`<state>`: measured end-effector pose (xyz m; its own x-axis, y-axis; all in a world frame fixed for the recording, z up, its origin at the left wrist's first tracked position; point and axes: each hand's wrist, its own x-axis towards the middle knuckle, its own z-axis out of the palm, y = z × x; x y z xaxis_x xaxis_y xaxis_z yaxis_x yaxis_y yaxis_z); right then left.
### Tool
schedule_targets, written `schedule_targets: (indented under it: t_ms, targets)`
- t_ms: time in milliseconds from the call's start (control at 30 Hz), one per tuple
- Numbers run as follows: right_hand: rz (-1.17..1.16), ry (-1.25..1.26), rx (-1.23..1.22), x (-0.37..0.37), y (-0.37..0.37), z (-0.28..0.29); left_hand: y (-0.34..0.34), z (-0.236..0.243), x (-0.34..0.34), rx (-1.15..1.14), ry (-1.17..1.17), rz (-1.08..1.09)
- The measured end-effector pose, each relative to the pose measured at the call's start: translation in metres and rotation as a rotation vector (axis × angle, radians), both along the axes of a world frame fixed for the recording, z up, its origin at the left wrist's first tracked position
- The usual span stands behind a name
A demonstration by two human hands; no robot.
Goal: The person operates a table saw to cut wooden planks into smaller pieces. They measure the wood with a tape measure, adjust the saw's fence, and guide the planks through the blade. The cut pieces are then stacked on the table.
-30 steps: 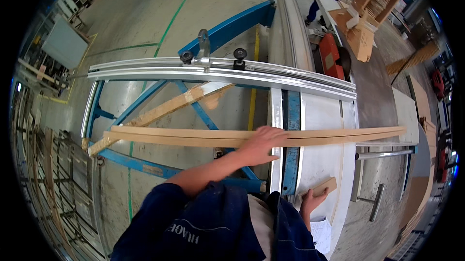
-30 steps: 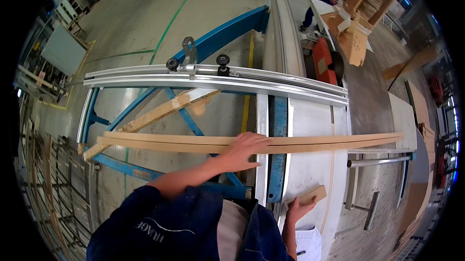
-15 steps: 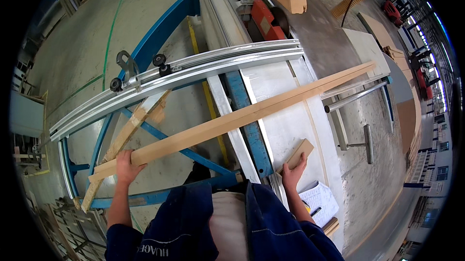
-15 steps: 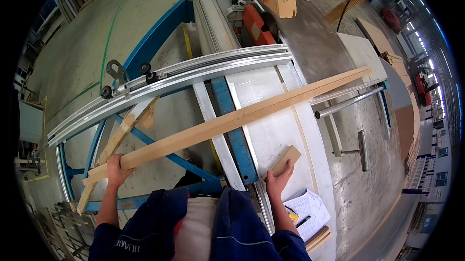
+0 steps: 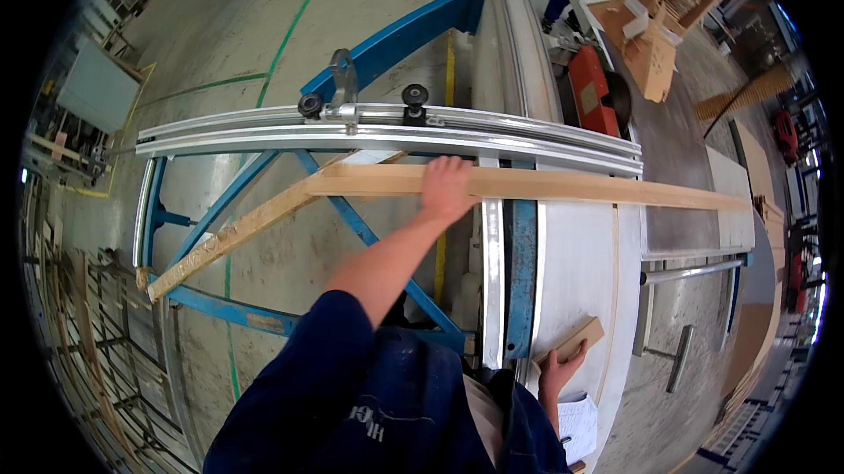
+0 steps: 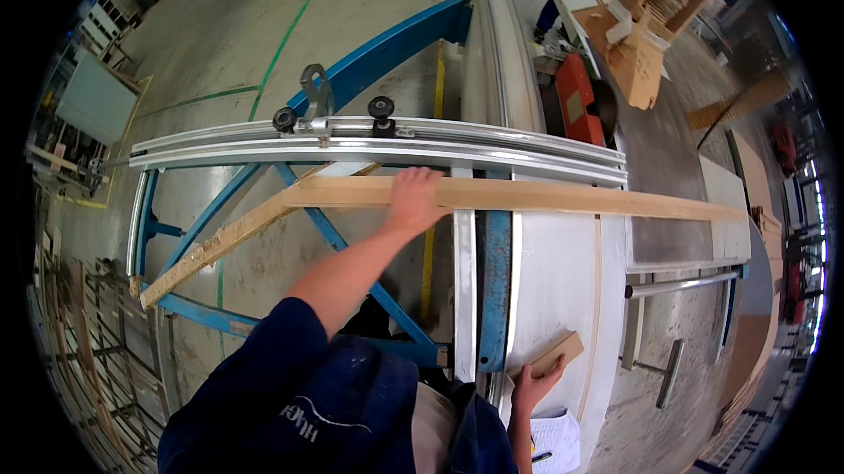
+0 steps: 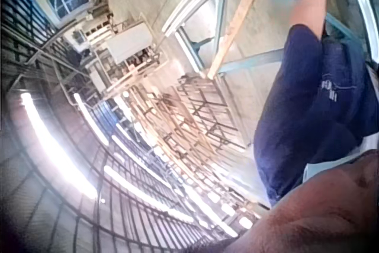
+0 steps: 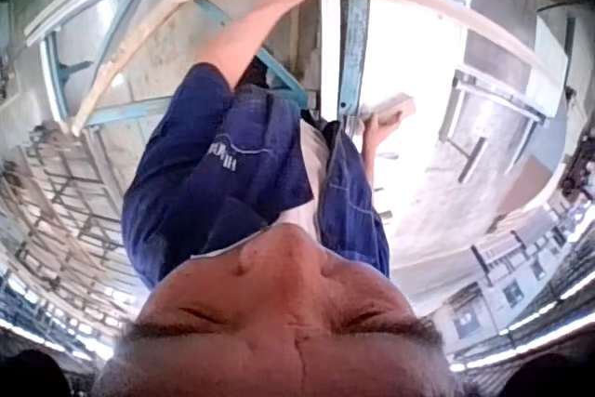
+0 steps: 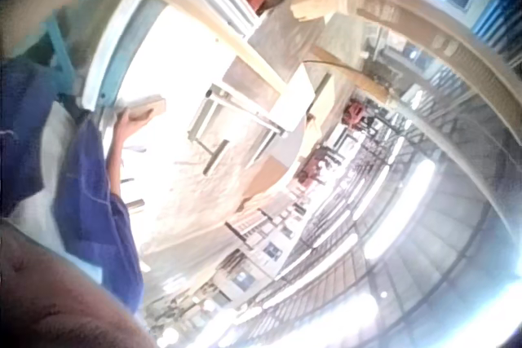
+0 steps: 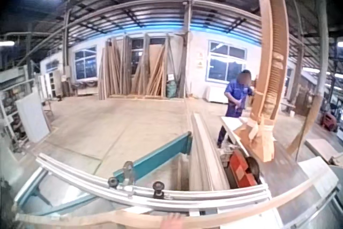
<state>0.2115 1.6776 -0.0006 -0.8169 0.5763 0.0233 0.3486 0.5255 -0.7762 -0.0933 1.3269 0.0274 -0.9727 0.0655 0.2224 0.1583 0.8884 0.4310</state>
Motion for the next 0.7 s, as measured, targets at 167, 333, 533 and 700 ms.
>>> schedule_targets:
  t_ms: [167, 333, 533, 700]
  targets:
    - [0.008, -0.049, 0.003, -0.001, 0.002, 0.003, 0.014, -0.006, -0.009, 0.203, 0.206, -0.089]
    - [0.011, -0.054, 0.352, -0.026, -0.021, 0.029, -0.087, -0.002, 0.04, 0.262, 0.348, 0.218]
    - [0.49, 0.096, 0.266, -0.149, -0.099, 0.059, -0.193, -0.041, 0.076, 0.598, 0.199, 0.772]
    - [0.95, 0.137, 0.527, -0.279, -0.187, 0.067, -0.176, -0.028, 0.069, 0.706, 0.037, 0.765]
